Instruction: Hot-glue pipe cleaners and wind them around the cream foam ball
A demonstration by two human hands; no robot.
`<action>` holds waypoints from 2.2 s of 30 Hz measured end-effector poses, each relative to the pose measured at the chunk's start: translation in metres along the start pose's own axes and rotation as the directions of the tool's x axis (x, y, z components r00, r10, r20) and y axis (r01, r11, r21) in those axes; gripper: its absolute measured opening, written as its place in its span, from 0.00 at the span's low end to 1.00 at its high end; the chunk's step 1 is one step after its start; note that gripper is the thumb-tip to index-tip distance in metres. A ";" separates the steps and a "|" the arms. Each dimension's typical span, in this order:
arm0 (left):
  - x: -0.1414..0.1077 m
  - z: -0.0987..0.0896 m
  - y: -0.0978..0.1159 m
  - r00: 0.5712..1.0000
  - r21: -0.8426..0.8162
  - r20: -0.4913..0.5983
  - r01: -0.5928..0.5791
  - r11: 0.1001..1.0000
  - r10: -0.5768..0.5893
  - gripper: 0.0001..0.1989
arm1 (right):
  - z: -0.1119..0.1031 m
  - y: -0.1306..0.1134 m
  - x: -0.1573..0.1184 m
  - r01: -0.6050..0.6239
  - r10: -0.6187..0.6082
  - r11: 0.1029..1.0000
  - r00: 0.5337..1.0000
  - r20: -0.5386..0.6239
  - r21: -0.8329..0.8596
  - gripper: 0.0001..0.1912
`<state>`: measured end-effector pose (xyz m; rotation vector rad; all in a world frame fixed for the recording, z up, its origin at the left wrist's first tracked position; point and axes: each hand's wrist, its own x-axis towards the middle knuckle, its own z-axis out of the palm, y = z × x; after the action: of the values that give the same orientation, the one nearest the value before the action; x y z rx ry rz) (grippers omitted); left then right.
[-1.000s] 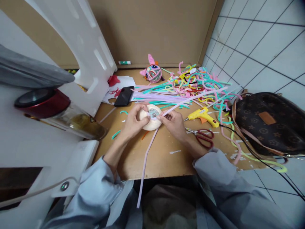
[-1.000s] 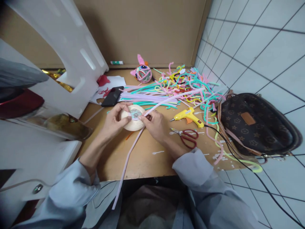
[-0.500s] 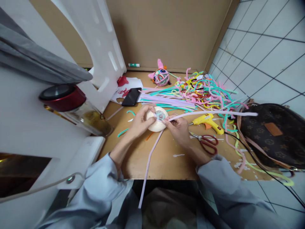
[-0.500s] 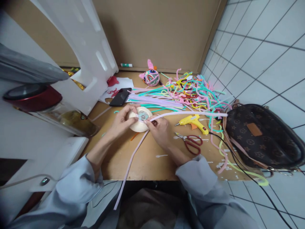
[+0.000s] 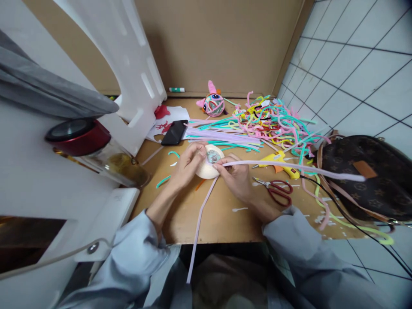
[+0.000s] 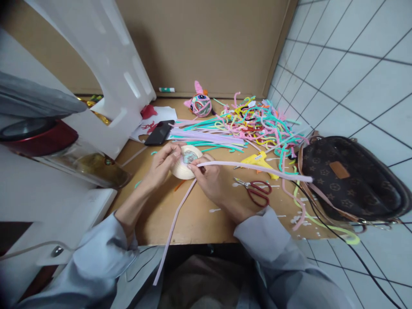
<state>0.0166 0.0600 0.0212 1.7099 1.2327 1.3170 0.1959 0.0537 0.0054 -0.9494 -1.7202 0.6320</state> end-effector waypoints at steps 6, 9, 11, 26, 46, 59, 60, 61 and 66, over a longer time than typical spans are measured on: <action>0.001 0.001 0.000 1.000 -0.015 -0.019 0.005 1.000 -0.005 0.10 | 0.000 0.001 -0.002 0.051 -0.051 0.994 0.999 0.007 -0.091 0.09; 0.000 0.000 0.001 1.000 -0.022 -0.020 0.011 1.000 -0.011 0.09 | 0.000 0.001 -0.002 0.056 -0.055 0.994 0.998 0.009 -0.094 0.09; 0.000 0.001 0.001 1.000 -0.028 -0.014 0.009 1.000 -0.009 0.08 | -0.001 0.001 -0.002 0.071 -0.070 0.992 0.997 0.012 -0.105 0.09; 0.002 -0.001 -0.005 1.000 -0.019 -0.005 0.017 1.000 -0.017 0.08 | -0.005 -0.004 -0.006 0.258 -0.243 0.926 0.966 0.089 -0.276 0.06; 0.011 -0.006 -0.013 0.989 -0.273 -0.070 0.103 0.957 -0.127 0.08 | -0.096 0.033 -0.007 -0.251 0.046 0.435 0.965 -0.257 -0.865 0.20; 0.013 -0.004 -0.016 0.989 -0.383 -0.007 0.131 0.915 -0.144 0.11 | -0.136 0.041 -0.011 -0.466 0.377 0.313 0.861 -0.343 -0.827 0.20; 0.013 -0.004 -0.016 0.990 -0.382 -0.001 0.132 0.914 -0.144 0.11 | -0.136 0.041 -0.012 -0.467 0.288 0.366 0.879 -0.379 -0.805 0.20; 0.013 -0.004 -0.016 0.990 -0.379 0.005 0.134 0.916 -0.143 0.11 | -0.134 0.040 -0.013 -0.454 0.193 0.424 0.891 -0.411 -0.784 0.20; 0.013 -0.004 -0.017 0.991 -0.366 0.022 0.128 0.922 -0.129 0.12 | -0.113 0.022 0.009 -0.193 -0.200 0.635 0.895 -0.400 -0.748 0.11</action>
<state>0.0082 0.0777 0.0117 1.3398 1.0043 1.3706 0.3078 0.0707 0.0309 -1.5452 -1.5387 -0.4155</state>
